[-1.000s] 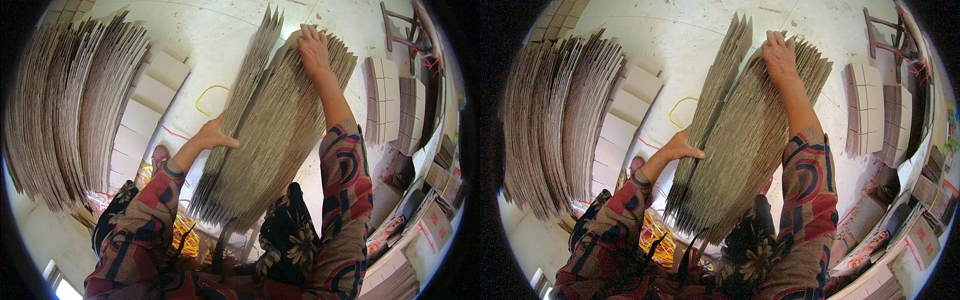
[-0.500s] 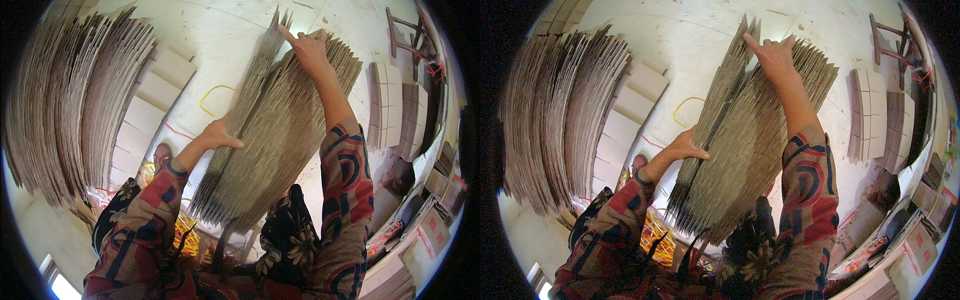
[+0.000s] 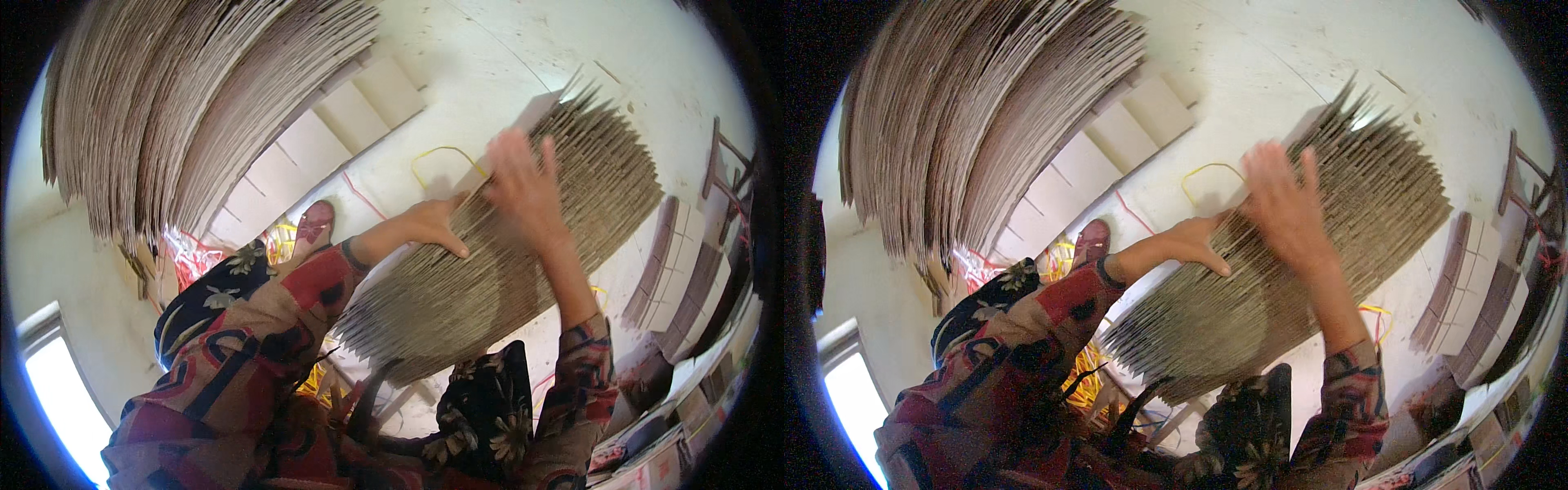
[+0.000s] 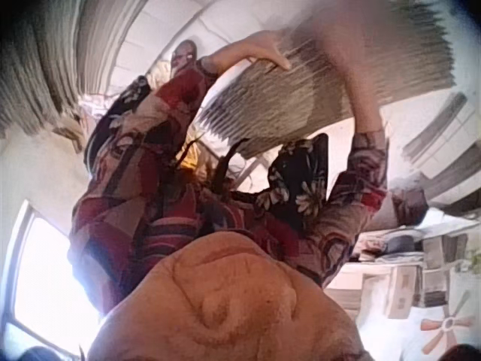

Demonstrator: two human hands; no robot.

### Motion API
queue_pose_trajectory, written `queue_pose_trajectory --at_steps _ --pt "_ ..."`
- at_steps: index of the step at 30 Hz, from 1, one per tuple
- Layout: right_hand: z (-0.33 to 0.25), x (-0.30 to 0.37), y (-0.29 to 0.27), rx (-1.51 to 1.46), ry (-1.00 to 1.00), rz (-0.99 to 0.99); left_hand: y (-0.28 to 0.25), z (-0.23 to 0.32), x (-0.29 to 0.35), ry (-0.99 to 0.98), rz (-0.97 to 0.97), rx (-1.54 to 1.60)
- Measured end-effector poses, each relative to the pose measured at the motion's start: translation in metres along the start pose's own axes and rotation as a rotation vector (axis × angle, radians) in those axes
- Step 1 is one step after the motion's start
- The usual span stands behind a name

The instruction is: The person sits on a low stool and gathers colorful plastic strips, then pulls a stack of flat cardboard sheets onto their lap. They align the sheets, wrap them with the strips, and tie the bundle securely.

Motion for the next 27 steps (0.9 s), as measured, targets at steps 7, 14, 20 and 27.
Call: queue_pose_trajectory --at_steps 7,14,20,27 --pt "-0.049 0.028 0.028 -0.170 -0.133 -0.247 -0.031 -0.009 0.013 -0.030 0.055 -0.110" --pt "-0.049 0.029 0.024 -0.151 -0.132 -0.244 -0.127 -0.048 0.117 -0.347 0.868 -1.073" --pt "-0.055 0.027 0.022 -0.145 -0.147 -0.214 -0.159 -0.078 0.143 -0.484 0.888 -1.330" --pt "-0.049 0.030 0.023 -0.141 -0.121 -0.229 -0.146 -0.073 0.128 -0.378 0.754 -1.402"
Point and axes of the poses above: each hand's wrist, its own x-axis away from the middle knuckle, its own y-axis out of the palm, z = x × y, the point moved 5 cm from there along -x, towards the middle knuckle
